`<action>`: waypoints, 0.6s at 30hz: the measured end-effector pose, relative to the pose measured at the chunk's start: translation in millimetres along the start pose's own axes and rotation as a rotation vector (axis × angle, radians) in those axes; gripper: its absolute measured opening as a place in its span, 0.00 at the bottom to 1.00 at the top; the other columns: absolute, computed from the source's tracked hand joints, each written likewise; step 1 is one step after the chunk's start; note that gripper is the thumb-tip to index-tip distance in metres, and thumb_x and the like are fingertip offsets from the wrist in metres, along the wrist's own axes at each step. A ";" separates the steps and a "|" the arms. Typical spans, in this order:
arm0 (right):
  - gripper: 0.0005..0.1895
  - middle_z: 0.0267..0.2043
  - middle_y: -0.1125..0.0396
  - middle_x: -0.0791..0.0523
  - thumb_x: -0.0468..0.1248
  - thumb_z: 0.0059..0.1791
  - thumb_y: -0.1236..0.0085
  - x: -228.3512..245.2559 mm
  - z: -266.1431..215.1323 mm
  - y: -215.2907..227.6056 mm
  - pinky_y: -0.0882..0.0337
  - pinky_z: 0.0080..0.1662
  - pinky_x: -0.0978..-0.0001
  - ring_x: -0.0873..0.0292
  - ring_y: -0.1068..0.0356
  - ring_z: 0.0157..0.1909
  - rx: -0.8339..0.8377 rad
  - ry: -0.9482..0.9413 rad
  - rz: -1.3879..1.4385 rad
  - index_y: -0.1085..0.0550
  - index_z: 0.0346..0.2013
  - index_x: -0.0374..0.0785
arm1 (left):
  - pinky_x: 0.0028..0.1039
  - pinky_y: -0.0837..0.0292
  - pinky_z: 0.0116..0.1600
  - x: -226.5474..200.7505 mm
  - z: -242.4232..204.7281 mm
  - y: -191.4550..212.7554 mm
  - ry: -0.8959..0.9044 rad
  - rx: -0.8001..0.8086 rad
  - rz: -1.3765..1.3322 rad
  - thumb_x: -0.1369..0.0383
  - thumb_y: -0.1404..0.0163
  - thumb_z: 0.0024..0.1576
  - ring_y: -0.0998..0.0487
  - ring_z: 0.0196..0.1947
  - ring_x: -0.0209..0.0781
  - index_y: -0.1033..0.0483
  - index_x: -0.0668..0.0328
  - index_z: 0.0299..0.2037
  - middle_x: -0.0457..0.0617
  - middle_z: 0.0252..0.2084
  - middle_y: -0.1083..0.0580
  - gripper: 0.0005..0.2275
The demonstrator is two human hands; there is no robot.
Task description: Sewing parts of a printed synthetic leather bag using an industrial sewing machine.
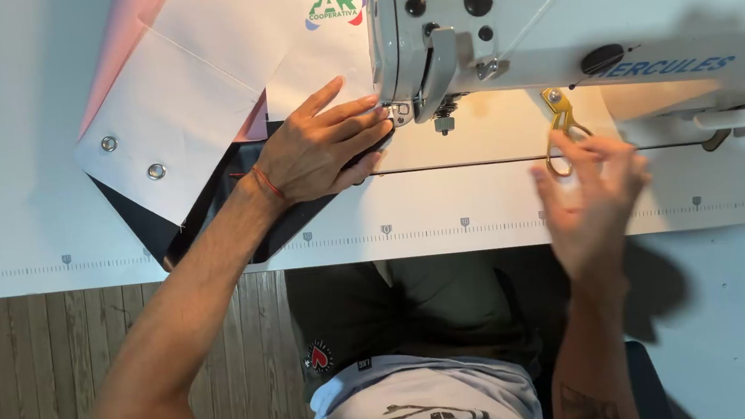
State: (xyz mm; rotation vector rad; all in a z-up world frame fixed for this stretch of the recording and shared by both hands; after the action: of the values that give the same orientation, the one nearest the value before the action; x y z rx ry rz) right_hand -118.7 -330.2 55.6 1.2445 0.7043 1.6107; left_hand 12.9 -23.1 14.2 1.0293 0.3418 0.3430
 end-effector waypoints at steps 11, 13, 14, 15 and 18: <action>0.26 0.70 0.45 0.49 0.36 0.56 0.37 -90.5 -20.3 32.7 0.47 0.70 0.48 0.46 0.48 0.74 -0.182 0.010 -0.319 0.33 0.68 0.39 | 0.50 0.36 0.73 2.6 0.9 0.5 0.012 0.021 -0.025 0.55 0.52 0.68 0.26 0.62 0.38 0.18 0.53 0.52 0.44 0.55 0.23 0.15; 0.29 0.73 0.47 0.46 0.34 0.58 0.34 -91.1 -19.6 33.3 0.48 0.70 0.45 0.42 0.50 0.75 -0.182 0.020 -0.304 0.36 0.72 0.36 | 0.49 0.36 0.73 2.2 0.0 1.0 0.015 0.019 -0.020 0.55 0.52 0.68 0.26 0.63 0.38 0.18 0.53 0.52 0.43 0.55 0.23 0.15; 0.31 0.76 0.50 0.45 0.34 0.58 0.38 -99.2 -22.3 29.7 0.48 0.74 0.46 0.42 0.52 0.79 -0.157 -0.007 -0.235 0.40 0.74 0.36 | 0.50 0.36 0.73 1.9 -0.1 1.6 0.014 0.021 -0.021 0.55 0.52 0.68 0.26 0.63 0.38 0.19 0.53 0.52 0.43 0.55 0.23 0.15; 0.33 0.80 0.53 0.45 0.33 0.58 0.41 -107.3 -25.5 26.2 0.47 0.77 0.47 0.42 0.53 0.82 -0.134 -0.037 -0.167 0.43 0.76 0.36 | 0.50 0.36 0.73 2.4 0.9 2.0 0.008 0.022 -0.023 0.55 0.52 0.68 0.26 0.62 0.37 0.19 0.54 0.52 0.43 0.55 0.23 0.15; 0.38 0.82 0.55 0.45 0.33 0.60 0.38 -101.6 -21.8 24.1 0.52 0.78 0.46 0.42 0.56 0.84 -0.131 -0.022 -0.187 0.47 0.81 0.36 | 0.50 0.36 0.73 3.2 2.9 3.6 0.011 0.027 -0.026 0.55 0.52 0.68 0.25 0.62 0.38 0.19 0.55 0.53 0.44 0.53 0.24 0.15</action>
State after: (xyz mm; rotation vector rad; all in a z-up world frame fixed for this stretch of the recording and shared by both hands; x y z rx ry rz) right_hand -143.9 -430.4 29.2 1.0677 0.6703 1.4636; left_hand 16.6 -22.2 18.4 1.0488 0.3703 0.3209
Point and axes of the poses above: each hand's wrist, its own z-axis towards the middle knuckle, its own y-axis out of the back of the hand, x = y × z, the point moved 3 cm from there along z, towards the middle knuckle
